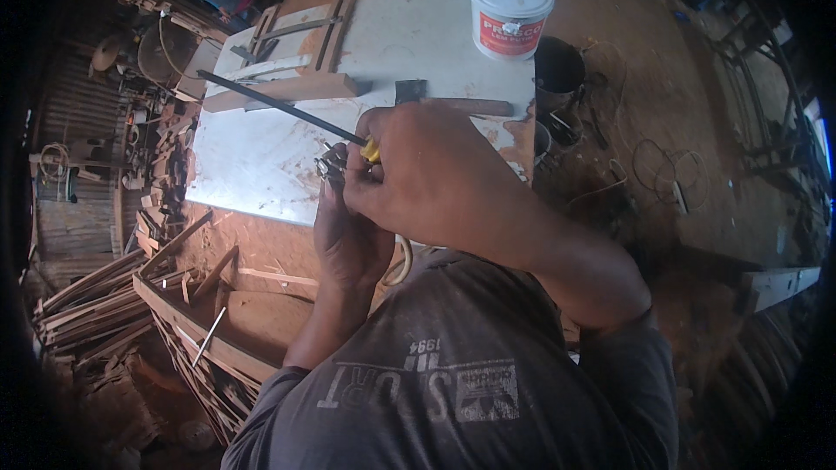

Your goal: The person uses a screwdriver to tighten screws on a small electrical plug while holding it in the other hand. After securing the internal connections, the person attaches the white plastic cover to the plug and places the completed plug on the floor.

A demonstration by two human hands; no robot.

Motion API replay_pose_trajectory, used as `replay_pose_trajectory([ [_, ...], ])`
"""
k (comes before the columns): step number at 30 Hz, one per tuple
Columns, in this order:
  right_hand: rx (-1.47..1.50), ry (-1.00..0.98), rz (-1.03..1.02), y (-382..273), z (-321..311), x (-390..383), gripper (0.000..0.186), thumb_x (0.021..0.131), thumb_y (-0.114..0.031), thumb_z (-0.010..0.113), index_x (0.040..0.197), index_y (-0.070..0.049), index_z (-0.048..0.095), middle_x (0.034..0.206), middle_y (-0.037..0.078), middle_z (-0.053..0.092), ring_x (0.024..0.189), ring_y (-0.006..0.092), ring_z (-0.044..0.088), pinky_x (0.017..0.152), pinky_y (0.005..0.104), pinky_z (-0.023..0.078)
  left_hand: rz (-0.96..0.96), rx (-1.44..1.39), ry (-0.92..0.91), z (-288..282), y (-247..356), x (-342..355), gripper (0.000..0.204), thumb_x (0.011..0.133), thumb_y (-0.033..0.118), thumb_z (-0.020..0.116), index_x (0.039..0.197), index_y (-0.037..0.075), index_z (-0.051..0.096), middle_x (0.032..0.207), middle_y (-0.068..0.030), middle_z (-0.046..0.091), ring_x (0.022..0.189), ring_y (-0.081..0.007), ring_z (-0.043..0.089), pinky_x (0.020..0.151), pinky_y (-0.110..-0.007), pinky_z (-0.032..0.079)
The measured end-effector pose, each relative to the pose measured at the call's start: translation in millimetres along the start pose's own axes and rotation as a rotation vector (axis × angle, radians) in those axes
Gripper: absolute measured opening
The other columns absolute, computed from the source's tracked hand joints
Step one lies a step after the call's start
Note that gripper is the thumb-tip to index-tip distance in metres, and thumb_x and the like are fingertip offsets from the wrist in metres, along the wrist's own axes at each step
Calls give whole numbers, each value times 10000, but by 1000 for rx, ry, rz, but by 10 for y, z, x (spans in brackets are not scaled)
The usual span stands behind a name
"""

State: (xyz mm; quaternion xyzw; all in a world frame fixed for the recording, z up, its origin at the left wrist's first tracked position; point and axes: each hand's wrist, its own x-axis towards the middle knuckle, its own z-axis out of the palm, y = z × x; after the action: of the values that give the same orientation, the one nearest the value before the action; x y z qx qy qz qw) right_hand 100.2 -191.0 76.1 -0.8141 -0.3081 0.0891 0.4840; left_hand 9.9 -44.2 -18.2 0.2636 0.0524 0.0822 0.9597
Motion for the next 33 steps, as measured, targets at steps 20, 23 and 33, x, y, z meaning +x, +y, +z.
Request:
replay_pose_trajectory([
  [20, 97, -96, 171, -59, -78, -30, 203, 858, -109, 719, 929, 67, 648, 772, 119, 713, 729, 122, 705, 647, 292, 558, 111, 95, -86, -22, 8, -14, 481, 1005, 144, 627, 1439, 36, 450, 1406, -173, 545, 1228, -234, 592, 999, -347, 525],
  [23, 144, -81, 166, -44, -80, -39, 298, 818, -201, 730, 933, 73, 716, 768, 229, 714, 721, 303, 742, 723, 398, 578, 116, 96, -122, -41, 16, -5, 481, 1003, 134, 630, 1440, 40, 452, 1397, -178, 553, 1192, -225, 609, 961, -328, 535],
  [33, -30, -102, 74, -14, -123, -4, 232, 825, -161, 727, 884, 48, 646, 712, 157, 689, 644, 183, 696, 626, 332, 541, -40, 60, 55, 40, -2, -32, 456, 1047, 241, 564, 1420, 4, 452, 1359, -144, 589, 1139, -188, 641, 941, -304, 545],
])
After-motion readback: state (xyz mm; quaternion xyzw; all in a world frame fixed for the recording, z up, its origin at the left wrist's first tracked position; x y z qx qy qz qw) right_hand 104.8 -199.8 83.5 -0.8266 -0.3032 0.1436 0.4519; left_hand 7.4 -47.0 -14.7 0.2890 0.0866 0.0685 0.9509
